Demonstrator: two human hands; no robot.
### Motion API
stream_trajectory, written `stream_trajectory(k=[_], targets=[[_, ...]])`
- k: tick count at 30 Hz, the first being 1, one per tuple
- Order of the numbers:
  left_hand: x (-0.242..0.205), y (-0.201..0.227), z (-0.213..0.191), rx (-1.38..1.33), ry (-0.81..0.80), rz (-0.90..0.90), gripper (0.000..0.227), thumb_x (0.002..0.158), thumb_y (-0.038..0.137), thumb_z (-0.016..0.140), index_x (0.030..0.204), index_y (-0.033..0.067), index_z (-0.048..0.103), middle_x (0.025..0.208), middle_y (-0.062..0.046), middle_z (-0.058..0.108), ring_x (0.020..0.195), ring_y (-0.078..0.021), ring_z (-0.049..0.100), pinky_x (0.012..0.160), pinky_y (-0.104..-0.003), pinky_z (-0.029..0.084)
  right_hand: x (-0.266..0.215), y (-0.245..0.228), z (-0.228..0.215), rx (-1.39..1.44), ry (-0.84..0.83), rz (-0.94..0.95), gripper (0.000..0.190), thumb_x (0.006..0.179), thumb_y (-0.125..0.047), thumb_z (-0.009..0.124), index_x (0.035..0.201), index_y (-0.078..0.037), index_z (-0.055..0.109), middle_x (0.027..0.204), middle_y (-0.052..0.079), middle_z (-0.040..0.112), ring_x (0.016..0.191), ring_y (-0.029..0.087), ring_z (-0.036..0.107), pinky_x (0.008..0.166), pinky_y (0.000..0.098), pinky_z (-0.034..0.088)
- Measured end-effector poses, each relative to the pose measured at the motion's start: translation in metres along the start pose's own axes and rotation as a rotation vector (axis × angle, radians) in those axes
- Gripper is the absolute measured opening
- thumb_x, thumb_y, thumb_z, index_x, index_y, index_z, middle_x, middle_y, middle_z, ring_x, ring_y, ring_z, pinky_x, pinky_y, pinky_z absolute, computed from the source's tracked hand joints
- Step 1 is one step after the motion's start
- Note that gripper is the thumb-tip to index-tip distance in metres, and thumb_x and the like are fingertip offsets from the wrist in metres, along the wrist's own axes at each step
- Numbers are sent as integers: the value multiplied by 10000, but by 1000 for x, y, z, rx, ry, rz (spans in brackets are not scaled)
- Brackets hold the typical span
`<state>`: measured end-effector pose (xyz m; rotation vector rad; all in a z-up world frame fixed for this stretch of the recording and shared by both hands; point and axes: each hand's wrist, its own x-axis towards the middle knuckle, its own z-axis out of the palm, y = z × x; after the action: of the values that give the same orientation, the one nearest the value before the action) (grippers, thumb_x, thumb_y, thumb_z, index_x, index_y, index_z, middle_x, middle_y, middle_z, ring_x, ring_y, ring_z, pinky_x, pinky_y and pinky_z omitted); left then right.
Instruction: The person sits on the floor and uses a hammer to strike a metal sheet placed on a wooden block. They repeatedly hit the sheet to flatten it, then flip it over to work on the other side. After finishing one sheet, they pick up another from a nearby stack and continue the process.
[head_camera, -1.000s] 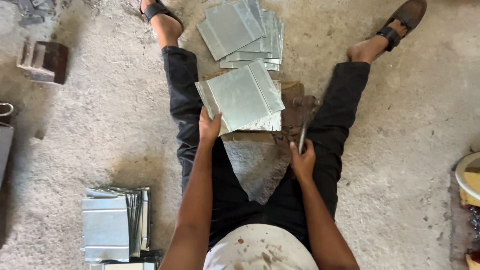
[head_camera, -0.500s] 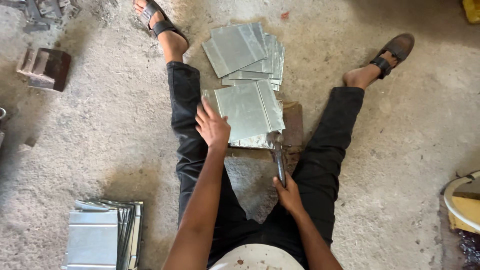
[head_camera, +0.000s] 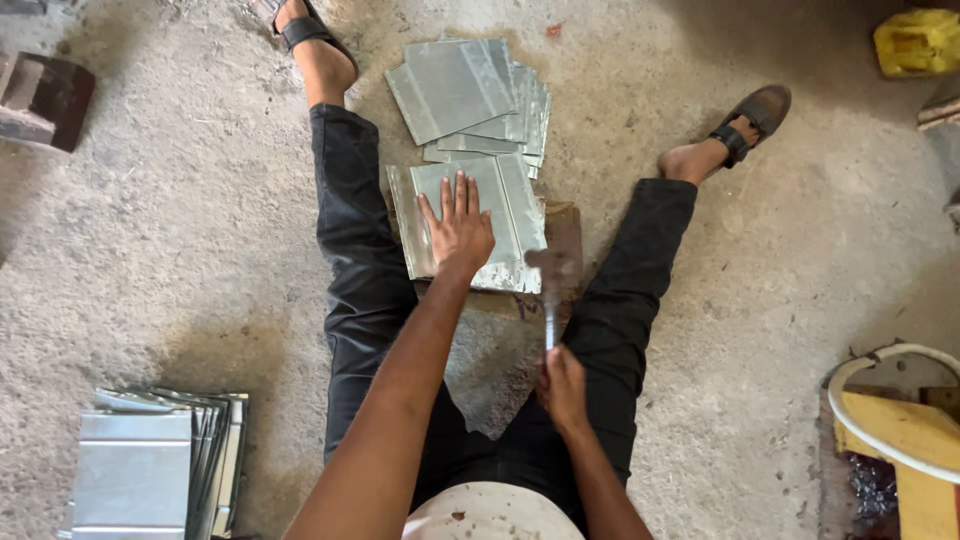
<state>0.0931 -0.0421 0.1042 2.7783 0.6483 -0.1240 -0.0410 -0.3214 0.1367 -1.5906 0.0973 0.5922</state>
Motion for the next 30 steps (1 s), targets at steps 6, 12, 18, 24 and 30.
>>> stream_trajectory(k=[6, 12, 18, 24, 30], targets=[[0, 0, 5, -10, 40, 4, 649, 1069, 399, 335, 1645, 129, 208, 1718, -8, 160, 1582, -264, 115, 1224, -659, -16, -39, -95, -30, 121, 122, -615, 403, 1021, -461, 536, 891, -82, 584, 606, -3, 489, 469, 98, 431, 415, 279, 326], [-2, -4, 3, -68, 54, 3, 606, 1075, 370, 341, 1635, 171, 219, 1714, 34, 177, 1578, -251, 120, 1235, -648, -11, -6, -99, -15, 159, 331, -1219, 347, 1040, -371, 539, 884, -67, 598, 652, 4, 523, 550, 116, 484, 493, 316, 385], [-4, -2, -6, -68, 45, -4, 603, 1078, 328, 354, 1644, 163, 230, 1715, 44, 186, 1583, -254, 130, 1237, -657, -10, 9, -15, 16, -543, 153, -352, 300, 1058, -282, 542, 877, -52, 611, 697, 12, 558, 631, 135, 537, 571, 352, 445], [-4, -3, 3, -79, 94, -6, 607, 1061, 316, 381, 1636, 176, 248, 1709, 48, 201, 1577, -265, 151, 1239, -652, 3, -18, -90, -17, -377, 78, -294, 491, 1110, -418, 431, 741, -112, 535, 600, -21, 505, 489, 65, 455, 435, 246, 332], [-7, -1, 1, -68, 94, 18, 596, 1079, 320, 388, 1639, 164, 257, 1715, 34, 210, 1579, -271, 158, 1242, -664, 11, -55, -185, -44, 315, 101, -993, 647, 940, -795, 473, 947, -150, 502, 533, -7, 373, 402, 77, 342, 369, 266, 263]])
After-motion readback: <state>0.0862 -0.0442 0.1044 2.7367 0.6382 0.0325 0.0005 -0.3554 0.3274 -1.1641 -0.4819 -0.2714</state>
